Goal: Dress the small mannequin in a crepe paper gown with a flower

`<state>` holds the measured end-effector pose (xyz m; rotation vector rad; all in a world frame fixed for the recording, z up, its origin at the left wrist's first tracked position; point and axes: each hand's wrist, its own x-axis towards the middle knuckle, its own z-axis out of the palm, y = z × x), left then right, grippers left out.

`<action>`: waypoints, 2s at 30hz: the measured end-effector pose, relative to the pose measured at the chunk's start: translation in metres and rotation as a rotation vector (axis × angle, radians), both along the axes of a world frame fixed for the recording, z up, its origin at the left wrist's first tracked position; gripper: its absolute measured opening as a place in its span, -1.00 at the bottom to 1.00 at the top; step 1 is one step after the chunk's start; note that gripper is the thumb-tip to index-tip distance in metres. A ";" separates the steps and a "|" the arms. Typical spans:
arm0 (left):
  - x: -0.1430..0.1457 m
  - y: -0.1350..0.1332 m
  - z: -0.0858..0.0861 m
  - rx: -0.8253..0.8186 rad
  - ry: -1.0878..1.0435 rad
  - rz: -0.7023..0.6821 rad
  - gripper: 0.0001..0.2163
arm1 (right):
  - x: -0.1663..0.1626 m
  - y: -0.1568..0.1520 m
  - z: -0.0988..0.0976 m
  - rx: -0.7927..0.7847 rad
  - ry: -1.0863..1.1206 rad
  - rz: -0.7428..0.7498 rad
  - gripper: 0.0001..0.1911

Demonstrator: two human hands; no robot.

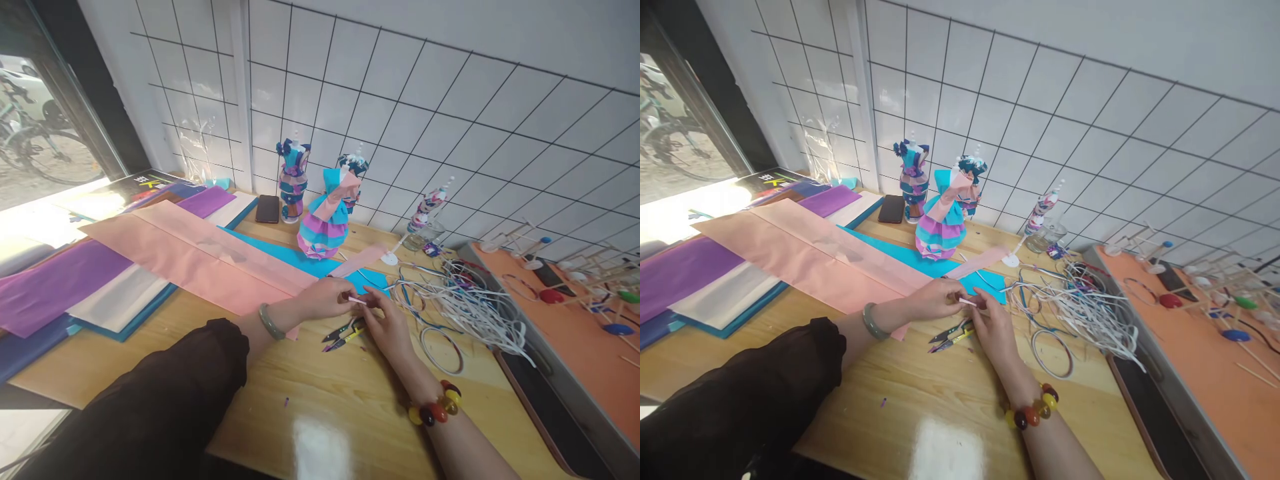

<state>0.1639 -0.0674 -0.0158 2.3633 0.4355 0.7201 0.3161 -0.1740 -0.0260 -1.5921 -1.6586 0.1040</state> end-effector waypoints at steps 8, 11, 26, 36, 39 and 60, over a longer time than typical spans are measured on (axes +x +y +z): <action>0.000 0.001 0.001 -0.026 0.015 -0.024 -0.83 | -0.002 0.000 0.001 -0.003 0.000 0.009 -0.68; 0.000 0.001 0.000 -0.048 0.044 -0.025 -0.84 | -0.002 0.000 0.001 0.002 -0.013 0.020 -0.67; 0.000 0.003 -0.004 -0.069 0.059 -0.023 -0.81 | -0.001 0.002 0.000 0.002 -0.010 0.033 -0.71; 0.001 0.004 -0.005 -0.088 0.074 -0.032 -0.83 | -0.001 0.002 0.000 -0.021 -0.001 0.050 -0.70; 0.001 0.005 -0.007 -0.087 0.074 -0.032 -0.83 | -0.001 0.002 0.000 -0.029 0.005 0.036 -0.71; 0.004 0.012 -0.008 -0.174 0.021 0.096 -0.85 | 0.099 -0.039 0.049 -0.650 -0.388 -0.305 -0.76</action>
